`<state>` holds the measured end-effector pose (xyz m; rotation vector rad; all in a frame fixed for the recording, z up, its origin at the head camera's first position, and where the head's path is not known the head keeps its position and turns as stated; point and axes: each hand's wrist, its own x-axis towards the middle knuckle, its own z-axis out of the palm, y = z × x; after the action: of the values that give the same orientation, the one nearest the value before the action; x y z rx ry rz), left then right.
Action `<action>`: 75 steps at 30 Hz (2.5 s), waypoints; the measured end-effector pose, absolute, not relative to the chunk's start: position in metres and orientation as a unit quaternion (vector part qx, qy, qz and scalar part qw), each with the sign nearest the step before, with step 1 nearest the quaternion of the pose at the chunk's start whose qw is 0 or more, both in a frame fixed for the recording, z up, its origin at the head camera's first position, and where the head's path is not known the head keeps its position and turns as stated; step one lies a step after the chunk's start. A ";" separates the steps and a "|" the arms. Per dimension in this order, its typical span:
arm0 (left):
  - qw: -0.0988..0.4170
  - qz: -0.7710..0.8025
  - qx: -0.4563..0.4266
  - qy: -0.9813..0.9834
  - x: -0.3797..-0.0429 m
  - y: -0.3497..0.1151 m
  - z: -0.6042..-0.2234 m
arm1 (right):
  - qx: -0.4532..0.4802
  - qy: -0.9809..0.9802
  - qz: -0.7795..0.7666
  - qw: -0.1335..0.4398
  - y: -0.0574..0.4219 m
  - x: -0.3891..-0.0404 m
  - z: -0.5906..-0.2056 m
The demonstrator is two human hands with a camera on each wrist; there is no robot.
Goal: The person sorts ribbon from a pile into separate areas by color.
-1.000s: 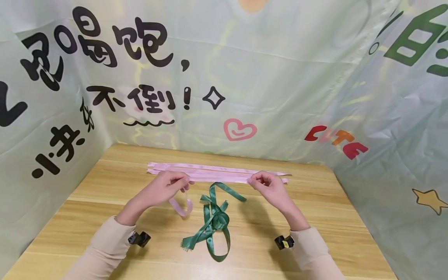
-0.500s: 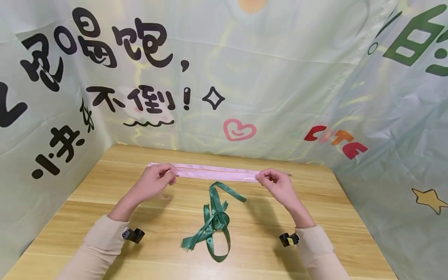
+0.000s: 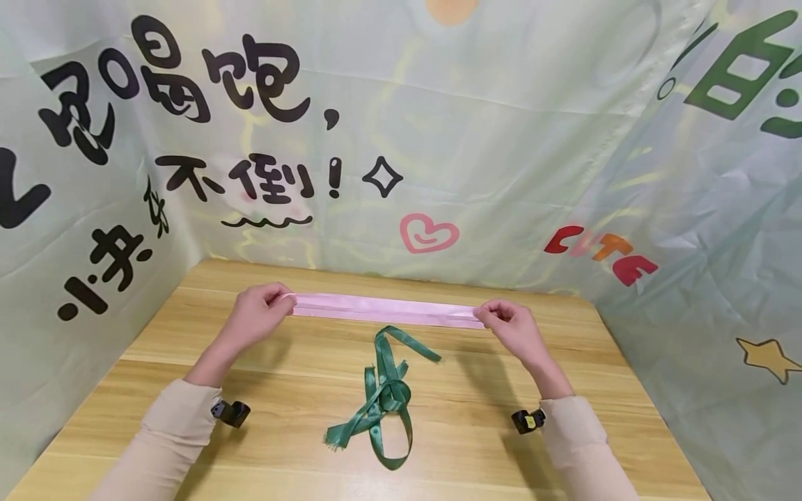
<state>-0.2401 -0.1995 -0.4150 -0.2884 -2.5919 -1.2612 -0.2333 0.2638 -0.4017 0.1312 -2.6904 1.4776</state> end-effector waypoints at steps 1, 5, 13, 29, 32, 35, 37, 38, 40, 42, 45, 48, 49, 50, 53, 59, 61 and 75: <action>0.126 -0.430 -0.093 -0.889 -0.242 -0.201 -0.416 | 0.040 -0.877 0.478 0.034 0.266 -0.235 -0.403; 0.135 -0.418 -0.068 -0.896 -0.247 -0.207 -0.420 | 0.035 -0.884 0.464 0.033 0.273 -0.240 -0.405; 0.136 -0.395 -0.036 -0.908 -0.260 -0.216 -0.431 | 0.011 -0.894 0.447 0.033 0.289 -0.252 -0.417; 0.068 -0.380 -0.014 -0.922 -0.286 -0.235 -0.459 | -0.039 -0.928 0.367 0.043 0.310 -0.272 -0.445; 0.053 -0.376 -0.006 -0.925 -0.288 -0.234 -0.463 | -0.040 -0.934 0.351 0.051 0.309 -0.275 -0.449; 0.046 -0.363 0.002 -0.931 -0.290 -0.232 -0.466 | -0.043 -0.940 0.335 0.055 0.309 -0.278 -0.453; 0.046 -0.349 0.006 -0.936 -0.290 -0.231 -0.468 | -0.046 -0.941 0.331 0.052 0.310 -0.279 -0.455; 0.047 -0.342 0.007 -0.939 -0.290 -0.231 -0.468 | -0.048 -0.941 0.332 0.047 0.311 -0.279 -0.456; 0.047 -0.328 0.010 -0.943 -0.290 -0.230 -0.469 | -0.049 -0.941 0.331 0.039 0.312 -0.279 -0.457; 0.047 -0.318 0.015 -0.947 -0.289 -0.230 -0.470 | -0.050 -0.943 0.327 0.034 0.312 -0.278 -0.458; 0.041 -0.308 0.026 -0.950 -0.288 -0.229 -0.471 | -0.052 -0.949 0.310 0.031 0.313 -0.276 -0.459; 0.031 -0.303 0.034 -0.952 -0.288 -0.230 -0.472 | -0.052 -0.954 0.295 0.024 0.314 -0.275 -0.460; 0.029 -0.301 0.036 -0.953 -0.287 -0.231 -0.472 | -0.053 -0.954 0.294 0.020 0.314 -0.274 -0.460; 0.025 -0.301 0.036 -0.953 -0.287 -0.232 -0.472 | -0.055 -0.955 0.292 0.017 0.314 -0.274 -0.461; 0.014 -0.300 0.037 -0.953 -0.287 -0.234 -0.473 | -0.056 -0.955 0.293 0.009 0.314 -0.274 -0.462; -0.009 -0.300 0.031 -0.953 -0.287 -0.238 -0.474 | -0.059 -0.951 0.304 -0.003 0.315 -0.276 -0.466; -0.014 -0.297 0.033 -0.954 -0.287 -0.238 -0.473 | -0.062 -0.950 0.305 -0.006 0.315 -0.277 -0.466; -0.030 -0.287 0.051 -0.956 -0.286 -0.238 -0.470 | -0.070 -0.955 0.290 -0.001 0.313 -0.277 -0.467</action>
<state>-0.2862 -0.2380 -0.4698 0.1639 -3.0612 -0.9200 -0.2769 0.3129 -0.4670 -0.2191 -3.0000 0.9106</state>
